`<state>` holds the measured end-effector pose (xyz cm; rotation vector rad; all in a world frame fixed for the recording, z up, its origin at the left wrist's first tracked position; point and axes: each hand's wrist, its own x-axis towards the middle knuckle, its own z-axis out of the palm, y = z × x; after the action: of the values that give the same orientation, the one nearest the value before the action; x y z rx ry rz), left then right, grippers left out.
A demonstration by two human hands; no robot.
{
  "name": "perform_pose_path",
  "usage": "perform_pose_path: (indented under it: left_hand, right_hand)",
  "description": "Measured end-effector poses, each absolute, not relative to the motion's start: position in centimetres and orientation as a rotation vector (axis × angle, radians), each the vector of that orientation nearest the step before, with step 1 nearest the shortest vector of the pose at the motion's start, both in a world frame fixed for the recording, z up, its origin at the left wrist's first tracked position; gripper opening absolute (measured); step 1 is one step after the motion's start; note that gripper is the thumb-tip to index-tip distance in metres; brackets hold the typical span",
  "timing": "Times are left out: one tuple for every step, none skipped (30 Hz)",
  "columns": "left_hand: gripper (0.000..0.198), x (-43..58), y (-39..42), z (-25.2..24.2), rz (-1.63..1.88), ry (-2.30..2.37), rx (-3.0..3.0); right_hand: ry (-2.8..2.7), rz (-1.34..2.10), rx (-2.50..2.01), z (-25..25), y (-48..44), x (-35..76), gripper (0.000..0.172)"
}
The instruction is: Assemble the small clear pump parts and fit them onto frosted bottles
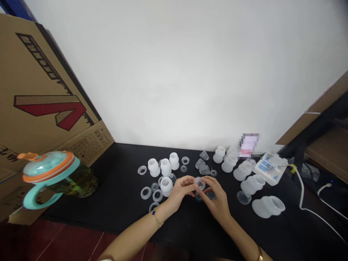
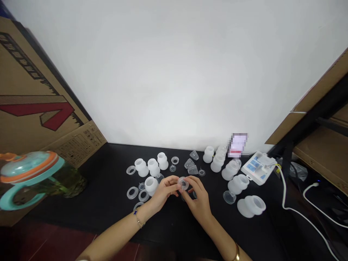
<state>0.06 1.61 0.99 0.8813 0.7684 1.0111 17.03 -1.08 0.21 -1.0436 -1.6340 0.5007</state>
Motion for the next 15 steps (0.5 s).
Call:
perform_pose_path:
  left_hand:
    - [0.035, 0.05, 1.63, 1.01, 1.011, 0.768, 0.881]
    - [0.035, 0.03, 1.65, 1.03, 1.011, 0.769, 0.879]
    - [0.034, 0.02, 1.67, 1.03, 1.010, 0.770, 0.879]
    - [0.034, 0.01, 1.69, 1.02, 1.010, 0.772, 0.878]
    - [0.034, 0.00, 1.71, 1.00, 1.012, 0.776, 0.875]
    - [0.034, 0.00, 1.73, 0.99, 1.013, 0.780, 0.873]
    - [0.033, -0.01, 1.74, 0.98, 1.014, 0.783, 0.872]
    - [0.033, -0.02, 1.75, 0.98, 1.014, 0.784, 0.875]
    - [0.033, -0.03, 1.75, 0.98, 1.015, 0.784, 0.878]
    - [0.032, -0.04, 1.76, 0.99, 1.014, 0.782, 0.883]
    - [0.032, -0.05, 1.77, 1.00, 1.013, 0.779, 0.887]
    - [0.031, -0.07, 1.78, 1.01, 1.014, 0.777, 0.890]
    - [0.030, -0.08, 1.79, 1.01, 1.014, 0.775, 0.892]
    - [0.029, -0.10, 1.81, 1.00, 1.012, 0.772, 0.894]
    - [0.028, -0.11, 1.82, 0.98, 1.010, 0.770, 0.896]
  right_hand:
    - [-1.635, 0.498, -1.038, 0.25, -1.09, 17.02, 0.025]
    - [-1.636, 0.496, -1.034, 0.29, -1.10, 17.01, 0.024]
    - [-1.636, 0.495, -1.031, 0.31, -1.11, 17.01, 0.024]
    - [-1.638, 0.496, -1.028, 0.32, -1.11, 17.02, 0.024]
    - [-1.640, 0.499, -1.026, 0.31, -1.10, 17.04, 0.024]
    - [-1.643, 0.504, -1.024, 0.29, -1.08, 17.06, 0.024]
    - [-1.648, 0.507, -1.022, 0.24, -1.05, 17.09, 0.023]
    - [-1.653, 0.509, -1.023, 0.19, -1.03, 17.12, 0.023]
    - [-1.660, 0.508, -1.024, 0.13, -1.00, 17.15, 0.024]
    - [-1.666, 0.504, -1.026, 0.08, -0.98, 17.18, 0.024]
    - [-1.672, 0.498, -1.026, 0.03, -0.97, 17.21, 0.024]
    - [-1.676, 0.492, -1.026, 0.01, -0.97, 17.22, 0.023]
    - [-1.679, 0.487, -1.025, 0.00, -0.98, 17.23, 0.023]
    - [-1.680, 0.482, -1.026, 0.00, -0.99, 17.24, 0.023]
    - [-1.681, 0.477, -1.027, 0.01, -1.01, 17.24, 0.023]
